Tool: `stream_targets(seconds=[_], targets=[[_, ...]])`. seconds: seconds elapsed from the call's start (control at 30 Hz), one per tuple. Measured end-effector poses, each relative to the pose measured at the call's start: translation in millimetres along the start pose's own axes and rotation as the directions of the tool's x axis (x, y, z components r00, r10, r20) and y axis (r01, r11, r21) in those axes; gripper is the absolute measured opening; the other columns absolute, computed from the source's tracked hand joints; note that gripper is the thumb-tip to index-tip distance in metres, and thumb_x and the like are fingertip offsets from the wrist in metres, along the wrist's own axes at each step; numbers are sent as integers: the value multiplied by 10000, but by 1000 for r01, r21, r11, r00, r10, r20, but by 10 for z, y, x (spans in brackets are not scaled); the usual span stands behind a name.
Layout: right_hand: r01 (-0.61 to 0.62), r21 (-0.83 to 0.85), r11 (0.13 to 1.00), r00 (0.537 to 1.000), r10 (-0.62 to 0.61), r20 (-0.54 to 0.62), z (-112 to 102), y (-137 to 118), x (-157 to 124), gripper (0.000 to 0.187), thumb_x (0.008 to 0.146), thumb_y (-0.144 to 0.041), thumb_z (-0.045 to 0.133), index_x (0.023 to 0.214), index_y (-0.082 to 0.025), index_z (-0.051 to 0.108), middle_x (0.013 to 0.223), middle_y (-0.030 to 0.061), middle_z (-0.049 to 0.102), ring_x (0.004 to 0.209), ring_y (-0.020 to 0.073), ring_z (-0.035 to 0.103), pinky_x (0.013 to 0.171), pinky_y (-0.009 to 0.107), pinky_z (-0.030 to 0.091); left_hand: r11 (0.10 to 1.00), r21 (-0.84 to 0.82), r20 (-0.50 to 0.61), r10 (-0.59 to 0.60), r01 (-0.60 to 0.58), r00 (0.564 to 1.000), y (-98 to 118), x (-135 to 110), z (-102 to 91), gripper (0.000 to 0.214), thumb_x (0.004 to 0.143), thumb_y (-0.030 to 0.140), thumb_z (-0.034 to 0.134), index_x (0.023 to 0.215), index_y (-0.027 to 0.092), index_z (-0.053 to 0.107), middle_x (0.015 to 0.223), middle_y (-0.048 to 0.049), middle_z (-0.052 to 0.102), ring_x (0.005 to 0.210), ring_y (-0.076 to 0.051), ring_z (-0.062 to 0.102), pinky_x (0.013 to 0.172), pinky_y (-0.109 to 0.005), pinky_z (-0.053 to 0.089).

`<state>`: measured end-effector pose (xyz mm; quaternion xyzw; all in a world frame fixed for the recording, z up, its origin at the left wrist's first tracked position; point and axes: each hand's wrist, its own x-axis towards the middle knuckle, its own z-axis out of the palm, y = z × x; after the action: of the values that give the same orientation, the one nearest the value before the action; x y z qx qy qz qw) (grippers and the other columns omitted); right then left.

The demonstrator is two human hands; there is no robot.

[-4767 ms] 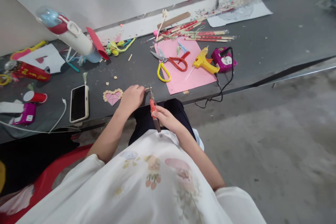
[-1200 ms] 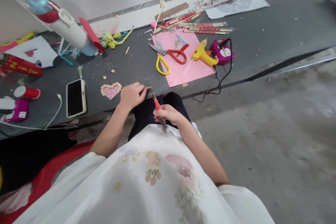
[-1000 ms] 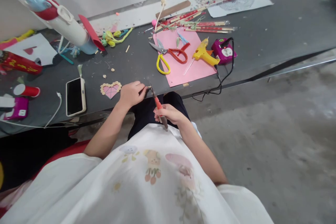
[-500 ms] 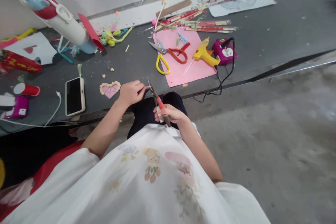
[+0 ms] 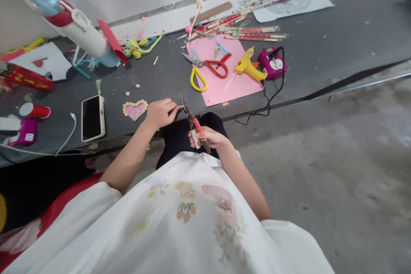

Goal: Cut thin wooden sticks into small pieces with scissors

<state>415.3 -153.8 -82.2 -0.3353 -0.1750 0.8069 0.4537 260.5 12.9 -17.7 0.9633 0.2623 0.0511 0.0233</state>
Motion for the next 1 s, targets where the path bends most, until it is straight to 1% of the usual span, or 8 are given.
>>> stream_targets(seconds=[0.2,0.37,0.53,0.63,0.73,0.83,0.93,1.0], targets=[[1,-1,1000,999,0,36,-35,5,18,511,535,-386,818,922,-108,636,738,52,691,650,188,683,583,270,539,1000,-20,-20,13,-13,1000,-13,1,6,475,956,453,291,780,203,655,774,-76,609,717,-177,557,582,-314,290],[10,-5,1000,998,-10,67,-71,23,32,507,554,-382,815,943,-111,636,763,47,688,681,181,686,606,270,545,996,-89,-24,12,-14,1000,-33,9,9,457,943,455,324,778,195,661,775,-85,600,708,-181,546,590,-317,296],[18,2,1000,997,-18,72,-59,17,36,565,511,-412,835,934,-101,627,739,55,682,657,185,677,583,274,537,995,-95,-37,28,-31,999,-36,18,13,436,939,439,346,751,187,649,761,-81,598,703,-178,551,577,-312,289],[11,-42,999,1000,-11,5,14,-4,18,542,510,-398,835,917,-112,619,736,48,670,658,179,660,604,281,530,998,-54,-34,9,-11,999,-2,-6,11,414,943,417,349,769,179,639,774,-82,609,711,-183,570,571,-316,293],[-2,-185,983,989,-25,-143,117,-29,-14,442,581,-355,803,906,-141,593,733,22,645,667,161,634,651,288,510,998,-49,-27,-51,50,998,56,-63,1,396,946,416,355,805,169,631,801,-87,619,742,-193,592,582,-314,319],[8,-470,883,956,-146,-257,225,-70,-66,403,634,-386,768,895,-154,566,722,-8,599,659,137,576,636,269,456,991,-90,-74,-105,98,992,107,-137,-29,375,959,413,339,924,174,626,855,-80,635,796,-194,611,613,-298,356],[-46,-736,676,896,-298,-329,357,-154,-144,421,639,-462,743,870,-168,549,746,-20,568,664,133,525,610,259,402,984,-151,-146,-117,95,982,122,-199,-83,337,970,368,330,1058,193,605,900,-72,640,829,-185,615,649,-283,385],[-103,-833,544,877,-345,-334,466,-225,-204,424,646,-491,726,851,-178,525,757,-23,567,669,136,515,613,261,385,978,-193,-193,-111,73,975,113,-223,-121,319,971,338,337,1064,199,608,892,-67,640,843,-182,613,683,-279,407]])
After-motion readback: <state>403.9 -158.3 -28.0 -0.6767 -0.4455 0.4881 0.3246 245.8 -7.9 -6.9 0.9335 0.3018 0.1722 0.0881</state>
